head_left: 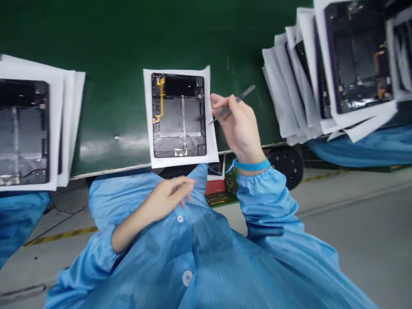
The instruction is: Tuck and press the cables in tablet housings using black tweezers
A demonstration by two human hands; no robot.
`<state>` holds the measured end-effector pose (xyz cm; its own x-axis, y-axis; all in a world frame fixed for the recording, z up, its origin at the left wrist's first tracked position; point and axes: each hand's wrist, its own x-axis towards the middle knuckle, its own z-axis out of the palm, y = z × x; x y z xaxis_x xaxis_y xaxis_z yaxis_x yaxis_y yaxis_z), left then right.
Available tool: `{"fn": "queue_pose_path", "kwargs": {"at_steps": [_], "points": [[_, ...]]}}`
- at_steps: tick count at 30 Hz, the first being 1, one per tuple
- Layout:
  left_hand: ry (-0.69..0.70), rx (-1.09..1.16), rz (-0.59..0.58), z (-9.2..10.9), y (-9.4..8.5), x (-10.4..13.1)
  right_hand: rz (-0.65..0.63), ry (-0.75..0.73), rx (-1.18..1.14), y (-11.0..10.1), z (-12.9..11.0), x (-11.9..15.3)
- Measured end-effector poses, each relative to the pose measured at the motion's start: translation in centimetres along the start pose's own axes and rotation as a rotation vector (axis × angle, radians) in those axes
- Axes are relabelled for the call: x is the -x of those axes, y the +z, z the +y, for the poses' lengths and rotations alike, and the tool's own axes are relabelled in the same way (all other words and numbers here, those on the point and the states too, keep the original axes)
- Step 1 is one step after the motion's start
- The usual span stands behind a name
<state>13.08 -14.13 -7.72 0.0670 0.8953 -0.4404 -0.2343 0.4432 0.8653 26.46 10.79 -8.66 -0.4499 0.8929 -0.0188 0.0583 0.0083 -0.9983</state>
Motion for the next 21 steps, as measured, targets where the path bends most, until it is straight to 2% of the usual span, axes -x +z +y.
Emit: {"fn": "queue_pose_path", "kwargs": {"at_steps": [3,5,7,10,12,14,17,19,21], "points": [[0.104,-0.285,-0.016,0.9,-2.6,1.1,0.138,-0.226,0.252,-0.7,-1.2,0.9],[0.178,-0.41,0.042,1.3,-3.8,0.4,0.123,-0.241,0.283,-0.7,-2.1,2.4],[0.335,-0.645,0.094,1.6,-4.6,-1.1,-0.001,-0.18,0.292,-0.5,-2.7,4.1],[0.732,-1.17,0.125,1.6,-5.4,-3.5,-0.25,-0.122,0.355,-0.3,-2.6,6.1],[0.888,-1.386,0.11,1.6,-5.8,-4.4,-0.33,-0.122,0.367,-0.3,-2.0,6.7],[0.903,-1.47,0.09,1.6,-6.1,-4.9,-0.283,-0.154,0.382,-0.6,-1.2,6.8],[0.845,-1.471,0.055,1.8,-6.5,-5.0,-0.153,-0.191,0.428,-0.9,-0.3,6.5],[0.804,-1.446,0.019,2.0,-6.7,-5.2,-0.148,-0.196,0.447,-1.1,0.0,6.3],[0.783,-1.451,-0.001,2.1,-6.9,-5.4,-0.202,-0.194,0.466,-1.2,0.0,6.0]]}}
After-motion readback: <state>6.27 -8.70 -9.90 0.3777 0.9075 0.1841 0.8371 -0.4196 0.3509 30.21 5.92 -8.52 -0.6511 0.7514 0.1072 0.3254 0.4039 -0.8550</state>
